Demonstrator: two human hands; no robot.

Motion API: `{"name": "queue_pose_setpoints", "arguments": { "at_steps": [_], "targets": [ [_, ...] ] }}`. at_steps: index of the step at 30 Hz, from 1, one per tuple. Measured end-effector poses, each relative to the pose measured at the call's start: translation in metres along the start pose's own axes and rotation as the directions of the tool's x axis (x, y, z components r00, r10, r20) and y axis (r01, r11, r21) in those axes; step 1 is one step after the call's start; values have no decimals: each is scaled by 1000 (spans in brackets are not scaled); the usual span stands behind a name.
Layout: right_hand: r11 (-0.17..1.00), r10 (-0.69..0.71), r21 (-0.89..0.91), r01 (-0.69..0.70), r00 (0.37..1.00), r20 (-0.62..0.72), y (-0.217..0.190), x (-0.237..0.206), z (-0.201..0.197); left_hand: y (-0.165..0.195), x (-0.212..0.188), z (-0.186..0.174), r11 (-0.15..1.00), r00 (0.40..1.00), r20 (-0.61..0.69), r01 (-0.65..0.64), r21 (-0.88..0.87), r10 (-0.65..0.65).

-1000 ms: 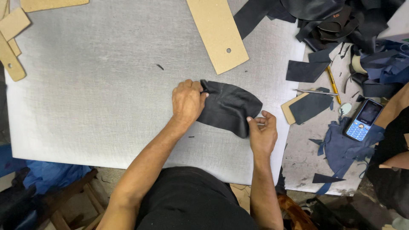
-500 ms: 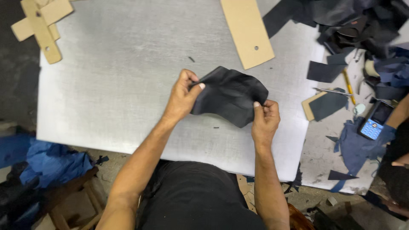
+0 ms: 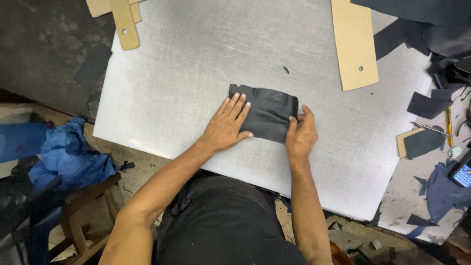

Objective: The person uses a utility knife to cut black leather pieces following cardboard templates on a work table. They repeatedly position templates, cut around them, remove the templates, and set aside the cut leather pieces.

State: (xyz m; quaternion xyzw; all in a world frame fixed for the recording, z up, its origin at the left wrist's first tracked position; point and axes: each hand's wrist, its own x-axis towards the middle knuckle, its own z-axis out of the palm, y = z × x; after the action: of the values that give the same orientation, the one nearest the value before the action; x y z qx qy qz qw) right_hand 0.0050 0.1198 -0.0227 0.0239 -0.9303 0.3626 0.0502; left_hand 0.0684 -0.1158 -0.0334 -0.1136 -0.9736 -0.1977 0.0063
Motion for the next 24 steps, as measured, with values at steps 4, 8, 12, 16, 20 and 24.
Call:
{"name": "queue_pose_setpoints", "arguments": {
  "at_steps": [4,8,12,16,20,24],
  "targets": [
    [997,33,65,-28,996,-84,14,-6,9,-2,-5,2,1000,984,177,-8,30,3],
    [897,71,441,-14,991,-112,39,-8,12,24,15,9,991,961,248,-131,14,124],
    [681,193,730,-58,976,-103,64,-3,9,77,54,32,927,885,290,-374,-19,363],
    [700,256,697,-155,966,-42,66,-3,0,77,62,34,840,772,363,-539,-62,522],
    [934,-276,205,293,955,-105,29,-16,-7,-5,62,3,930,885,296,-367,-35,360],
    [801,-543,-11,598,734,409,-26,-22,9,-47,90,-19,965,935,282,-249,84,217]
  ]
}}
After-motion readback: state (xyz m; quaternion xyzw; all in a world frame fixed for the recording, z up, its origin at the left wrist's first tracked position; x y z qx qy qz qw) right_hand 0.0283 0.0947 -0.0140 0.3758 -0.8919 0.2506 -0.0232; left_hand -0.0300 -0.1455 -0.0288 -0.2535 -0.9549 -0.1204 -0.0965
